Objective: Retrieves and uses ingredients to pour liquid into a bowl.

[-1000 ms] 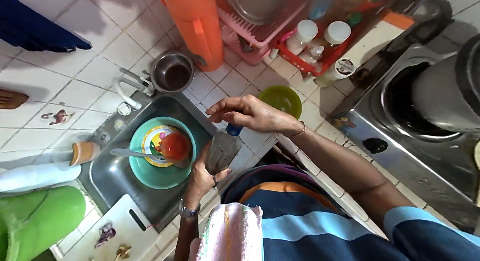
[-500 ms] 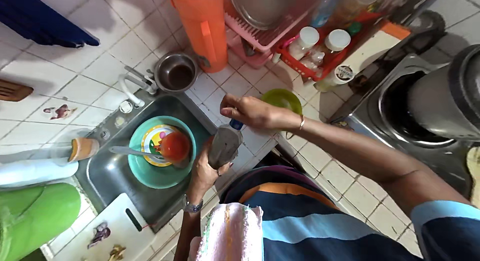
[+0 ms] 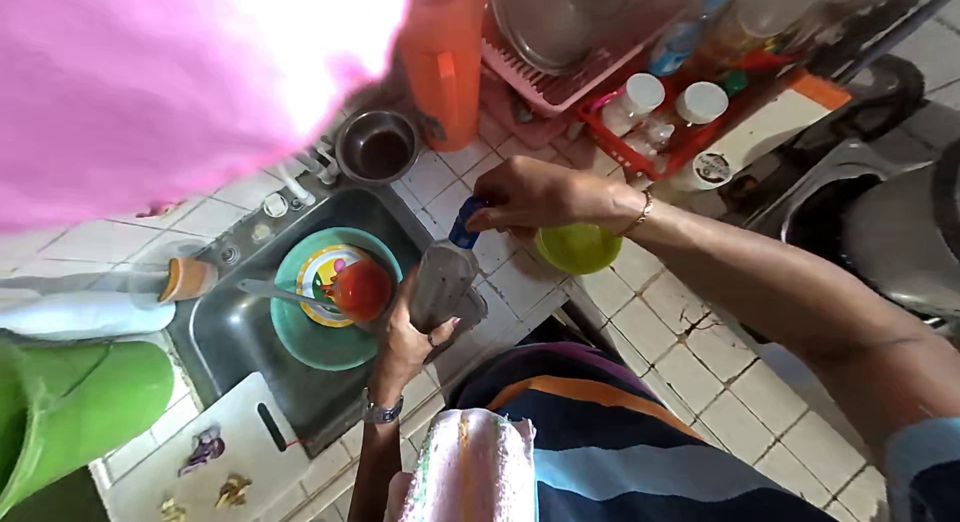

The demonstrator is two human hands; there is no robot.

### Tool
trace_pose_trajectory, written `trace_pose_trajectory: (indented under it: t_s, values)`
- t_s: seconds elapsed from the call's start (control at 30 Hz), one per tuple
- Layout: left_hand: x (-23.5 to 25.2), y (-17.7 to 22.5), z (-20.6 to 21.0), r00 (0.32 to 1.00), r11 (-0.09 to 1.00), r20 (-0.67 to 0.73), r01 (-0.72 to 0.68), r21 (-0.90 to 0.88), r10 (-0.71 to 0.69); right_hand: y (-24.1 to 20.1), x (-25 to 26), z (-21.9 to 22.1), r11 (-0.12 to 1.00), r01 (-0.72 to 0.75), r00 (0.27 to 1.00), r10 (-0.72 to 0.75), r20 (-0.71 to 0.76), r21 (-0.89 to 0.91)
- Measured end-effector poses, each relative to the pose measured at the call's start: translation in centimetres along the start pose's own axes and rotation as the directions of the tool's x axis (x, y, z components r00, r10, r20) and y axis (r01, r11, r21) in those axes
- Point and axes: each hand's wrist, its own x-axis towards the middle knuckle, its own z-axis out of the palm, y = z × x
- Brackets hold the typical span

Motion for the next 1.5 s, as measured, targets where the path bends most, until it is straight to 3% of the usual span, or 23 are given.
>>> trace_pose_trajectory:
  t_s: [0.1, 0.3, 0.53, 0.83, 1.03, 1.13, 1.33, 1.4, 1.5]
  values:
    - [-0.5, 0.1, -0.6, 0.998, 0.998, 0.042, 0.044, -0.045, -0.043, 0.0, 0.5, 0.1, 0.99, 0.128, 0.992, -0.127, 0.012, -0.057]
    - [-1.1, -0.1, -1.2, 0.997, 0.986, 0.071, 0.017, -0.167, -0.005, 0.0, 1.3, -0.8, 0.904, 0.428, 0.897, -0.424, 0.125, -0.009]
    - [-1.0, 0.0, -1.9, 0.995, 0.991, 0.102, 0.008, -0.132, 0.006, -1.3, 1.1, -1.3, 0.861, 0.447, 0.894, -0.42, 0.154, -0.243]
    - [-0.8, -0.2, -0.9, 0.998, 0.998, 0.028, -0.051, -0.035, 0.052, -2.0, 0.5, -1.1, 0.917, 0.305, 0.945, -0.26, 0.198, -0.256]
    - [-0.8, -0.5, 0.6, 1.0, 0.998, -0.028, -0.007, 0.055, 0.009, -1.1, 0.3, -0.5, 0.784, 0.321, 0.947, -0.262, 0.185, -0.531]
    - [-0.7, -0.4, 1.1, 0.999, 0.997, -0.049, 0.011, 0.082, -0.007, 0.0, 0.5, -0.3, 0.784, 0.322, 0.947, -0.28, 0.16, -0.53]
    - [-0.1, -0.6, 1.1, 0.997, 0.968, -0.077, 0.001, 0.252, 0.019, 1.0, 0.8, 0.8, 0.809, 0.189, 0.982, -0.146, 0.122, -0.557]
    - [0.1, -0.7, 0.1, 1.0, 0.981, 0.004, -0.014, 0.196, 0.013, 2.2, 0.9, 0.8, 0.792, 0.242, 0.97, -0.208, 0.125, -0.56]
    - [0.3, -0.6, -1.0, 0.992, 0.999, 0.127, 0.028, -0.019, -0.025, 2.9, 1.0, 0.8, 0.67, 0.387, 0.898, -0.429, 0.096, -0.633]
